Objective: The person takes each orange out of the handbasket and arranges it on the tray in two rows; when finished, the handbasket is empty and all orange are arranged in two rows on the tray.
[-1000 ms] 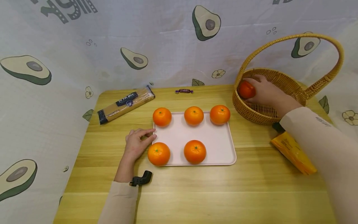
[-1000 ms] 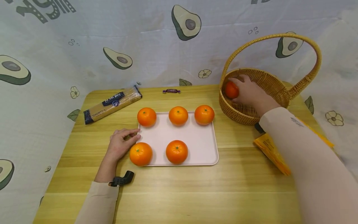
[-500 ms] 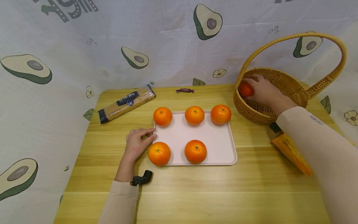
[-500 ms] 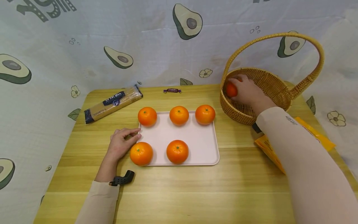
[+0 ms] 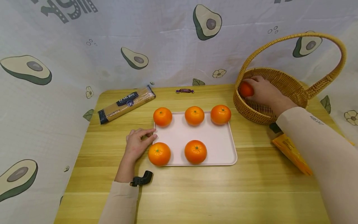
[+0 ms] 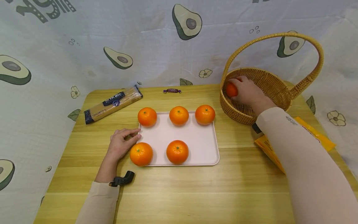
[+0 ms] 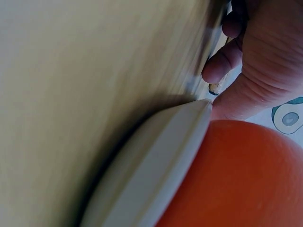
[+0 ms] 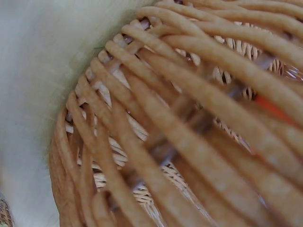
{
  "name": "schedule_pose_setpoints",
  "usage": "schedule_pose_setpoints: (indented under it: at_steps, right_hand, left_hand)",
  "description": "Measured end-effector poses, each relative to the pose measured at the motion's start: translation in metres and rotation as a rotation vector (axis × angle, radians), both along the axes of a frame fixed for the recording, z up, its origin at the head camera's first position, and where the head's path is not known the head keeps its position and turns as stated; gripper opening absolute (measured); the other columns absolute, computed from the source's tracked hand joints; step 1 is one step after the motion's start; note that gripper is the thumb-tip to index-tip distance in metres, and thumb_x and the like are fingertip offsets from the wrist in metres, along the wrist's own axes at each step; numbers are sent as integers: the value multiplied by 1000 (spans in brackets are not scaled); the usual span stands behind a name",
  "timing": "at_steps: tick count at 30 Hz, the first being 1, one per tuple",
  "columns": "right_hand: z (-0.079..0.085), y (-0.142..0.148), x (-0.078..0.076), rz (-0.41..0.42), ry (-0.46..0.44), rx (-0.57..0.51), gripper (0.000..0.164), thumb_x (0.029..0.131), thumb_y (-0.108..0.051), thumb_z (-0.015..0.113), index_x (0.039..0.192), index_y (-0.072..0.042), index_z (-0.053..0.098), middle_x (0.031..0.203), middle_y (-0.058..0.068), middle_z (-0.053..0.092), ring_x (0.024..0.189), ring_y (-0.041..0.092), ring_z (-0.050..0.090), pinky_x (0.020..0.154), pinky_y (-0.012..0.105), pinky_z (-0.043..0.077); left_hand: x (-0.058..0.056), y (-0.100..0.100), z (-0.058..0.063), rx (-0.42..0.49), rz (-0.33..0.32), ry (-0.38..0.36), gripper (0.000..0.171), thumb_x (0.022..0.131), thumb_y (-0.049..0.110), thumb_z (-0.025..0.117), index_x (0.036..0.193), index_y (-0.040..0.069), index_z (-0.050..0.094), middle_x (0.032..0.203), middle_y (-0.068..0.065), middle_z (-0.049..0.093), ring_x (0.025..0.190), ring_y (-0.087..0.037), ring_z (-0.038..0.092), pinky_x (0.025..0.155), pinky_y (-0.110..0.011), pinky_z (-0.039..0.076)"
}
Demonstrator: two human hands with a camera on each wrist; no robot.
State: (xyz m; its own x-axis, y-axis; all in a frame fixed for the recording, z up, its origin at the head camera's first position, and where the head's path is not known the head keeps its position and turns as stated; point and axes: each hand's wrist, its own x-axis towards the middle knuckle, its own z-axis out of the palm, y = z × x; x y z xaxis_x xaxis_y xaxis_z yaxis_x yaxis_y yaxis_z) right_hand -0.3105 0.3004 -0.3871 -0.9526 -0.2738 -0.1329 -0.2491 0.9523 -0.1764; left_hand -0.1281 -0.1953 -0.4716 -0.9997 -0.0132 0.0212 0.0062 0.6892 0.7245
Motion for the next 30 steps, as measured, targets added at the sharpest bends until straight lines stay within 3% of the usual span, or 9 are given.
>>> schedule_pose_setpoints:
  at_steps: [16,30]
  right_hand:
    - [2,1,4,22,26,-13,74,90,-19,73,153,-4,37,147,42,31,125,64,41,101,76,38]
    - [22,3,32,-25,72,-74,81,90,-27,78,155,-5,35,151,38,30,123,60,44,100,76,37]
  left_hand:
    - [0,1,1,13,1,0,30,92,35,77,120,23,78,100,-2,72,92,-23,46,88,-41,22]
    - [0,1,-1,0,3,2,31,92,35,77,120,24,77,101,-2,72,93,-22,46,89,-41,22]
